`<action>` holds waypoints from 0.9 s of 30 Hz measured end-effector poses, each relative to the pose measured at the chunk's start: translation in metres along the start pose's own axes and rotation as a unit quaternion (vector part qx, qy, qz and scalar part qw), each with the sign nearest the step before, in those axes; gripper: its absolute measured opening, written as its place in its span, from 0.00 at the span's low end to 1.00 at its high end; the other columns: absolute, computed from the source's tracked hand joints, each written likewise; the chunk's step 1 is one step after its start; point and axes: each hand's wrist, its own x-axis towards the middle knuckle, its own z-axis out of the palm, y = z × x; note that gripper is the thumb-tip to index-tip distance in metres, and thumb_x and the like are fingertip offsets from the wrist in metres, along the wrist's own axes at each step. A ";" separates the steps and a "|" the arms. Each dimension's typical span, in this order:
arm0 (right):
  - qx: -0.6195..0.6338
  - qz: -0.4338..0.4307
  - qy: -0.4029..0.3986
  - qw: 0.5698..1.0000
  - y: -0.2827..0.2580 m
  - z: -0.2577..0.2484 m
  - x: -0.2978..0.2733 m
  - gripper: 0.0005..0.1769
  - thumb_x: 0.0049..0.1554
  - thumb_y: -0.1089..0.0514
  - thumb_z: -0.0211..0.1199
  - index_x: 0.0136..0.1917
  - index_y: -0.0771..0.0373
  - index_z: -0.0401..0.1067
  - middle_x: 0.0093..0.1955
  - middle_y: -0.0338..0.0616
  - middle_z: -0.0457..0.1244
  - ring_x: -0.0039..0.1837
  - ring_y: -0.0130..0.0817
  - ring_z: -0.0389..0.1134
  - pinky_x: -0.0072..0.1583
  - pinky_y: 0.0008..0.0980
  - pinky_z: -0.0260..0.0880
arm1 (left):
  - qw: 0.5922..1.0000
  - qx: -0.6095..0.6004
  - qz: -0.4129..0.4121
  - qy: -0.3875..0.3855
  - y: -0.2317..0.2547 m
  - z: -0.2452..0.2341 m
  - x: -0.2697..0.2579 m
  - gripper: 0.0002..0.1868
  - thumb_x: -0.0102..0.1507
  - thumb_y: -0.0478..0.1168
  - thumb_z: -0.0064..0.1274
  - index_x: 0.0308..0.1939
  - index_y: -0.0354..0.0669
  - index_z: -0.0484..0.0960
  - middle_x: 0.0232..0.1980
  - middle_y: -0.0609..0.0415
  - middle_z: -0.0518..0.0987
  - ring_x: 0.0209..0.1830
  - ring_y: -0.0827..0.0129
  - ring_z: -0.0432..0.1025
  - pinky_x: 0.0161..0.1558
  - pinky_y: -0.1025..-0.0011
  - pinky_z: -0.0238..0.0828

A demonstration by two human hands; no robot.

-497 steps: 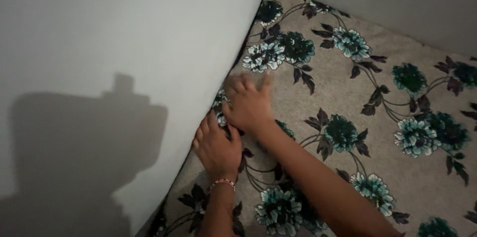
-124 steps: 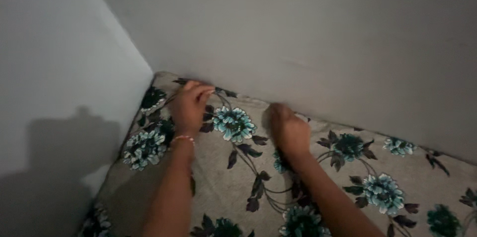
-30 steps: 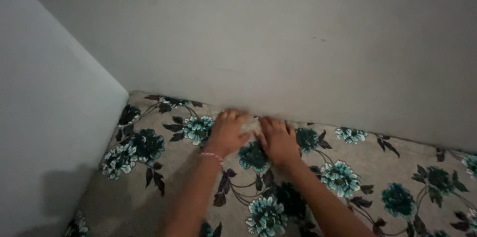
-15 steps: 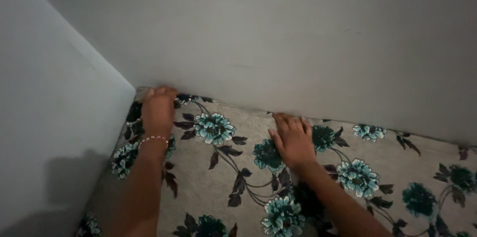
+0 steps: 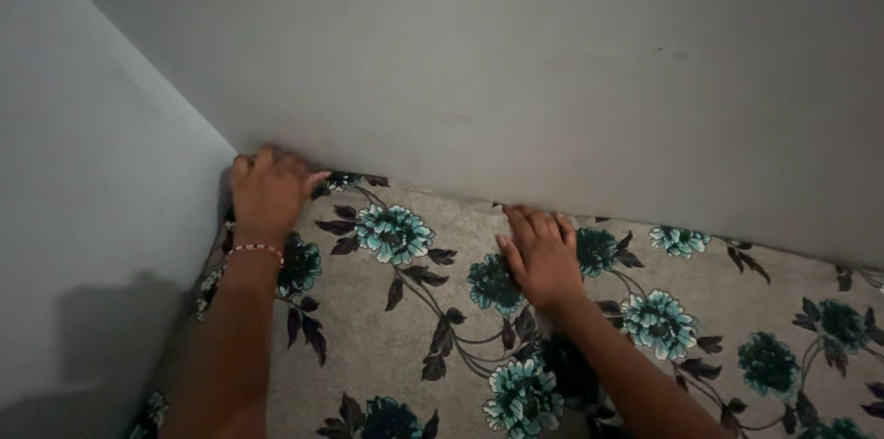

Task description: The person smooths a floral-patterned rug on the floor by hand, pressing and tucking the edges along the wall to flatten the surface.

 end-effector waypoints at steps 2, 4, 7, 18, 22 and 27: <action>0.002 -0.001 -0.004 1.000 0.001 -0.001 0.000 0.31 0.65 0.41 0.45 0.74 0.59 0.62 0.69 0.49 0.60 0.73 0.45 0.57 0.76 0.53 0.40 | 0.999 -0.028 -0.025 0.033 0.002 0.006 0.003 0.28 0.71 0.64 0.44 0.41 0.46 0.88 0.48 0.58 0.84 0.57 0.62 0.72 0.61 0.53 0.62; -0.001 -0.005 -0.001 1.000 0.001 0.000 0.000 0.31 0.65 0.41 0.45 0.74 0.59 0.62 0.69 0.50 0.60 0.73 0.46 0.57 0.77 0.52 0.40 | 0.997 -0.037 -0.059 0.018 0.006 0.010 0.004 0.29 0.72 0.63 0.42 0.42 0.44 0.88 0.47 0.54 0.84 0.58 0.59 0.71 0.63 0.50 0.60; 0.009 -0.004 -0.001 1.000 0.001 -0.002 0.000 0.31 0.65 0.41 0.45 0.74 0.60 0.62 0.70 0.52 0.60 0.74 0.47 0.56 0.76 0.53 0.39 | 0.992 -0.007 -0.122 -0.011 0.019 0.011 0.004 0.34 0.73 0.65 0.39 0.45 0.38 0.87 0.47 0.45 0.83 0.57 0.54 0.71 0.63 0.47 0.59; 0.027 -0.016 0.021 0.999 0.002 0.000 -0.004 0.29 0.66 0.43 0.47 0.74 0.60 0.62 0.70 0.51 0.60 0.74 0.49 0.56 0.76 0.55 0.41 | 0.979 -0.179 0.081 -0.054 0.124 -0.047 -0.011 0.27 0.68 0.56 0.45 0.57 0.36 0.79 0.60 0.42 0.77 0.62 0.51 0.70 0.62 0.49 0.63; 0.032 -0.006 0.018 0.999 0.004 0.002 -0.004 0.29 0.66 0.43 0.48 0.74 0.59 0.62 0.70 0.50 0.61 0.74 0.48 0.56 0.76 0.55 0.41 | 0.949 -0.307 0.072 0.015 0.153 -0.036 -0.014 0.24 0.67 0.51 0.49 0.56 0.35 0.80 0.60 0.44 0.78 0.64 0.51 0.69 0.66 0.53 0.61; 0.093 0.009 -0.017 0.995 0.012 -0.003 0.001 0.31 0.65 0.43 0.51 0.74 0.61 0.62 0.72 0.52 0.60 0.75 0.48 0.56 0.76 0.56 0.40 | 0.962 -0.263 0.063 0.031 0.164 -0.033 -0.022 0.21 0.66 0.48 0.51 0.55 0.36 0.80 0.61 0.44 0.78 0.65 0.52 0.69 0.67 0.54 0.60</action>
